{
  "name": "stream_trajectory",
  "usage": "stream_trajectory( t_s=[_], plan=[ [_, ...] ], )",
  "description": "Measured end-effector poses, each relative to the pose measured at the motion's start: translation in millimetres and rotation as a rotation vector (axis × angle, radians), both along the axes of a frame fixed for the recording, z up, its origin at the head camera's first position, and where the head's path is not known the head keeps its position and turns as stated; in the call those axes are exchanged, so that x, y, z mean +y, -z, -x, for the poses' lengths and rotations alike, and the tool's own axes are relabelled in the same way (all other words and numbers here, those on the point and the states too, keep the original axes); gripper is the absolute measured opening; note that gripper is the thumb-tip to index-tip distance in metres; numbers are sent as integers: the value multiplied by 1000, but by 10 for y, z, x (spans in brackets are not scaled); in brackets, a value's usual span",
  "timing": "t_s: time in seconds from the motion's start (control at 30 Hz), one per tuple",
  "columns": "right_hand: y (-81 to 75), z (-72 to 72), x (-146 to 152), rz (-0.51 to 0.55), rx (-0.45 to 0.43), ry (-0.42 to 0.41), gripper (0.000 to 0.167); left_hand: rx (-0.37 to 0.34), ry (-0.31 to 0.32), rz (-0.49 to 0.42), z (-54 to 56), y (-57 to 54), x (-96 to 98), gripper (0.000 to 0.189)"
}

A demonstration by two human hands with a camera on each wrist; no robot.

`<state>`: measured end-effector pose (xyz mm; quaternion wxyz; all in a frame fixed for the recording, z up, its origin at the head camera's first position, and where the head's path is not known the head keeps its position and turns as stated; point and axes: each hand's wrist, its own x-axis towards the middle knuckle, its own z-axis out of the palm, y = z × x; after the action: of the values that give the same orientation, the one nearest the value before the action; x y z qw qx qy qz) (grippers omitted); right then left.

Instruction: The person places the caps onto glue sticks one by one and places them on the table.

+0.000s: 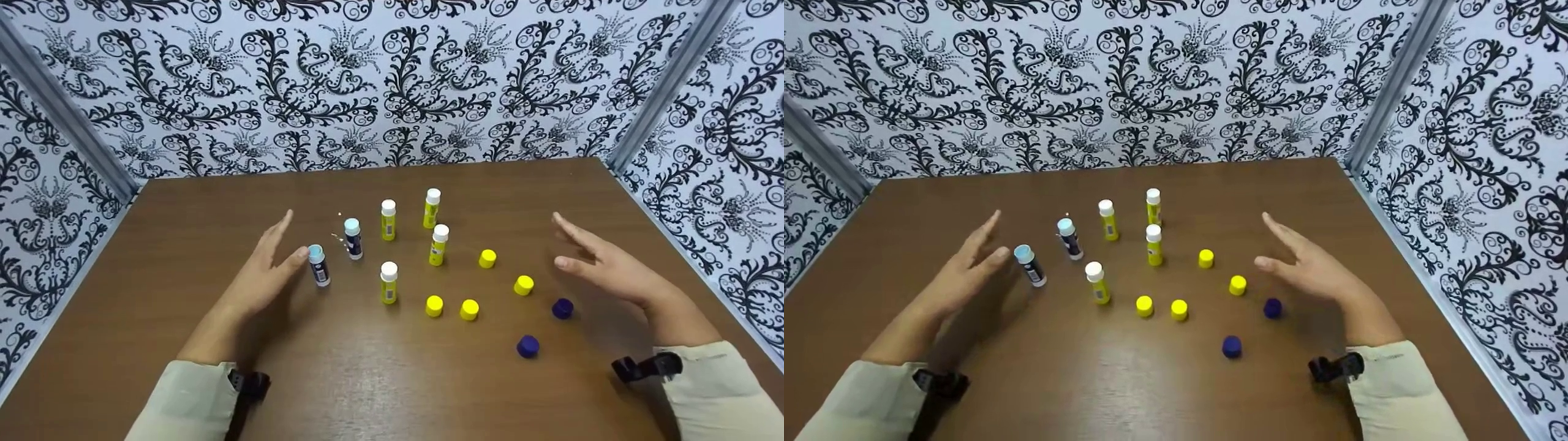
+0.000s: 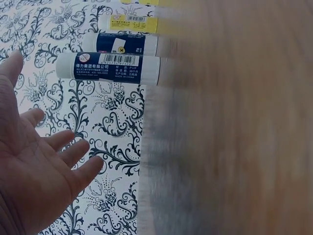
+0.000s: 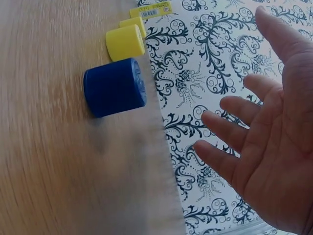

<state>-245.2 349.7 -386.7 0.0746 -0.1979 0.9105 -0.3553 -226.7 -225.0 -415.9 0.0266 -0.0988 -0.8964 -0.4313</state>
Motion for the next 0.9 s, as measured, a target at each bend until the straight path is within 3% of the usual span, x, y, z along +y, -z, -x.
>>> stream_trajectory(
  t_s=[0.3,0.6,0.7,0.9],
  plan=[
    [97,25,117,75,-38,-52,69,-94,63,-97,12,10,62,83],
    [240,64,238,146,-214,-102,56,-117,92,-114,6,36,132,88],
    [218,50,216,112,-253,-134,52,-124,88,-121,-9,38,159,89],
    [134,10,137,-7,-217,-187,40,-143,80,-113,-30,32,201,94]
  ],
)
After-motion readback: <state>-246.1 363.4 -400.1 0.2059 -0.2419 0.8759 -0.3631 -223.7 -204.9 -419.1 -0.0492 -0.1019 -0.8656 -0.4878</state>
